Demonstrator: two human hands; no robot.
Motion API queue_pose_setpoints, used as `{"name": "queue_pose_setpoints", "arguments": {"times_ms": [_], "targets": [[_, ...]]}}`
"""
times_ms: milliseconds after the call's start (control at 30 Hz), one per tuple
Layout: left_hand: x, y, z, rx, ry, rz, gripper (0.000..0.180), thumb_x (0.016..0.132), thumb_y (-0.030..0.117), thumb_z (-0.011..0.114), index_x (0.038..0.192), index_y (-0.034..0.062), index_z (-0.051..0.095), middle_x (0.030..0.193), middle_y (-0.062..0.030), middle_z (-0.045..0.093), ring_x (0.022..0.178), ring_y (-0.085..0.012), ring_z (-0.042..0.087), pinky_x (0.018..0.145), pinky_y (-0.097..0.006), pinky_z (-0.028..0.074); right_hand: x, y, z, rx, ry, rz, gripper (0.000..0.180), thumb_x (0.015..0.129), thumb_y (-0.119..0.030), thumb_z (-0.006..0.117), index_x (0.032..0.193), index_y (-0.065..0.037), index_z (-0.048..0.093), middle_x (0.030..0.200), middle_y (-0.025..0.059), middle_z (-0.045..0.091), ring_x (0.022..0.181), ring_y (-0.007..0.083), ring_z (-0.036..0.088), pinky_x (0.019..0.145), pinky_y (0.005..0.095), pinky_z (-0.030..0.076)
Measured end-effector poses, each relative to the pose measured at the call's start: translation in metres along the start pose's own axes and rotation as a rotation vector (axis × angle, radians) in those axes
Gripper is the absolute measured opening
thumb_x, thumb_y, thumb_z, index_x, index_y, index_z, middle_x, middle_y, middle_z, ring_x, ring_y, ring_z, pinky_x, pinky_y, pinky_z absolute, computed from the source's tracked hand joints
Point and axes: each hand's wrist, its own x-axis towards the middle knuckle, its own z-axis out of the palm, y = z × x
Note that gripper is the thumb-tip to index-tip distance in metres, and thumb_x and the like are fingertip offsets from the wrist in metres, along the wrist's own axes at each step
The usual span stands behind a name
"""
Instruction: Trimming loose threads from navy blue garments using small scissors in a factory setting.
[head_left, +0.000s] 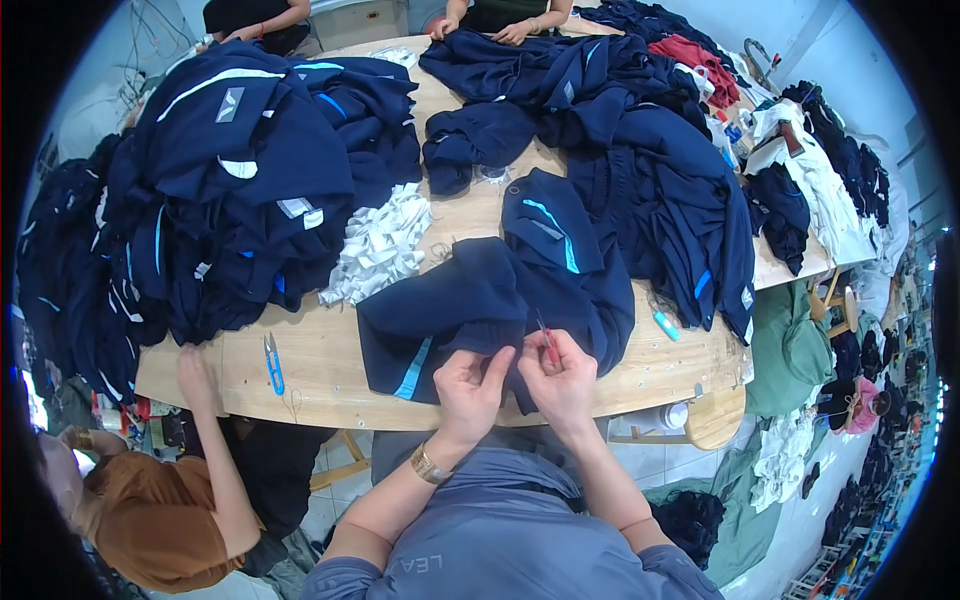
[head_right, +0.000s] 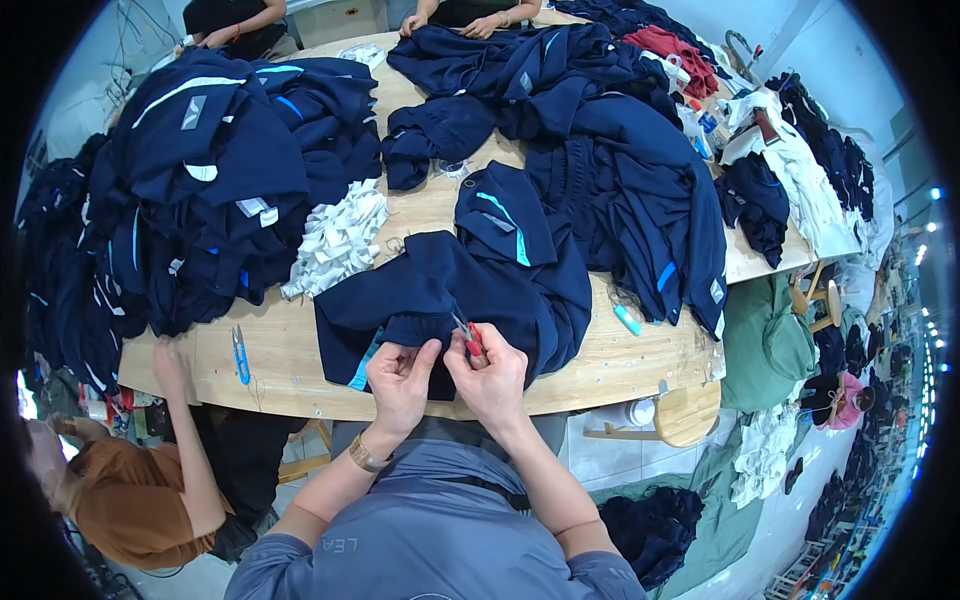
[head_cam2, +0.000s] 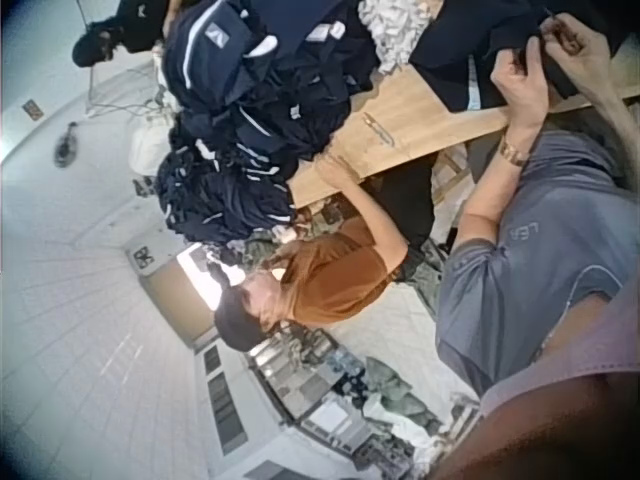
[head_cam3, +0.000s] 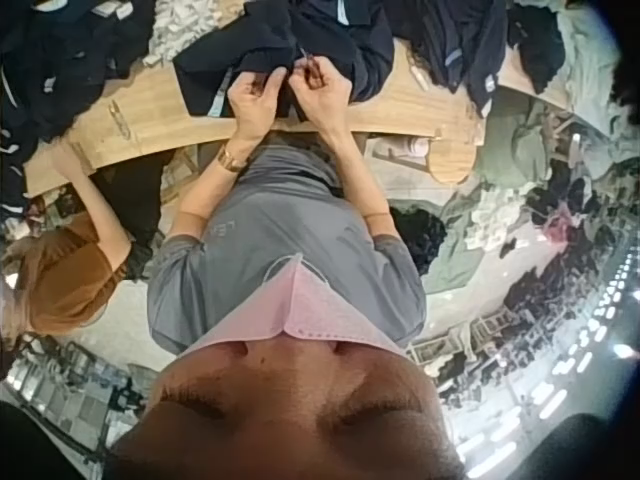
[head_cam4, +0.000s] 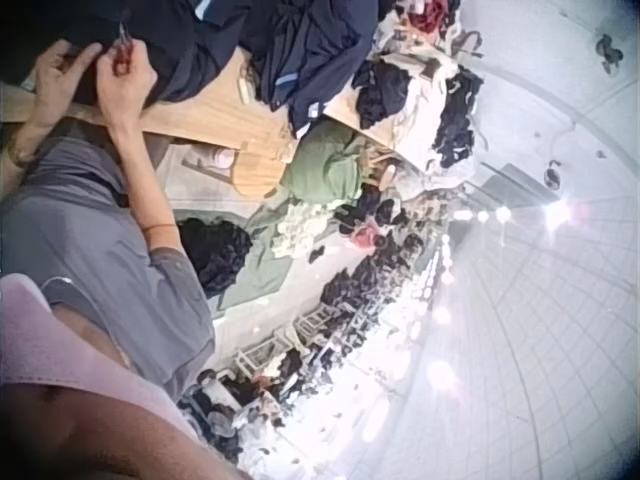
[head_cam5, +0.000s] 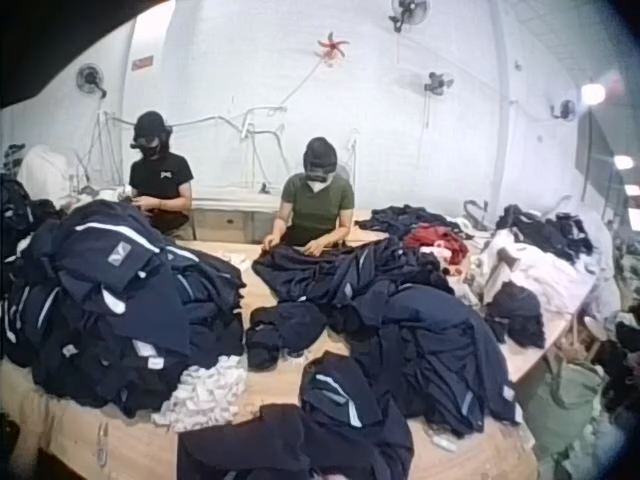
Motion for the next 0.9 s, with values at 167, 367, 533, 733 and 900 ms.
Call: {"name": "queue_pose_setpoints", "arguments": {"times_ms": [167,367,533,733,900], "targets": [[0.005,-0.003,-0.004,-0.315,-0.050,-0.131,0.022,0.086,0.004,0.060,0.106,-0.0042,0.055,0.098,-0.0060,0.061,0.087,-0.0083,0.055,0.079,-0.021,0.043,-0.004,0.005,0.007,0.139,0.016,0.052,0.005,0.079,0.003,0.060,0.081,-0.001,0.059,0.057,-0.0092,0.042,0.051,-0.0039,0.033,0.044,0.0140,0.024],[0.006,-0.005,-0.006,-0.421,-0.016,-0.189,0.022,0.087,0.007,0.059,0.107,-0.0030,0.054,0.096,-0.0055,0.061,0.089,-0.0076,0.054,0.080,-0.021,0.042,-0.006,0.009,0.010,0.132,0.049,-0.090,0.003,0.081,0.004,0.058,0.083,0.001,0.058,0.064,-0.0082,0.048,0.051,-0.0039,0.035,0.046,0.0119,0.025],[0.003,-0.003,-0.002,-0.295,0.005,-0.077,0.020,0.086,0.004,0.059,0.104,-0.0041,0.055,0.096,-0.0060,0.062,0.086,-0.0078,0.055,0.078,-0.021,0.043,-0.003,0.017,0.010,0.190,0.029,0.032,0.010,0.078,-0.005,0.066,0.086,0.001,0.061,0.055,-0.0043,0.050,0.048,-0.0012,0.037,0.043,0.0159,0.030],[-0.002,-0.001,0.001,-0.068,0.012,-0.006,0.019,0.083,-0.001,0.061,0.101,-0.0079,0.058,0.096,-0.0098,0.064,0.085,-0.0088,0.057,0.075,-0.022,0.045,-0.003,0.007,0.007,-0.080,0.052,-0.138,0.006,0.081,0.000,0.061,0.087,0.001,0.062,0.064,-0.0069,0.053,0.053,-0.0040,0.039,0.046,0.0134,0.030],[-0.001,0.001,0.003,-0.166,0.024,-0.057,0.019,0.084,0.000,0.061,0.102,-0.0069,0.058,0.097,-0.0092,0.063,0.085,-0.0085,0.057,0.076,-0.022,0.045,-0.006,0.009,0.012,-0.018,0.103,-0.108,0.004,0.080,0.001,0.061,0.085,0.000,0.060,0.062,-0.0078,0.051,0.052,-0.0034,0.037,0.045,0.0135,0.029]]}}
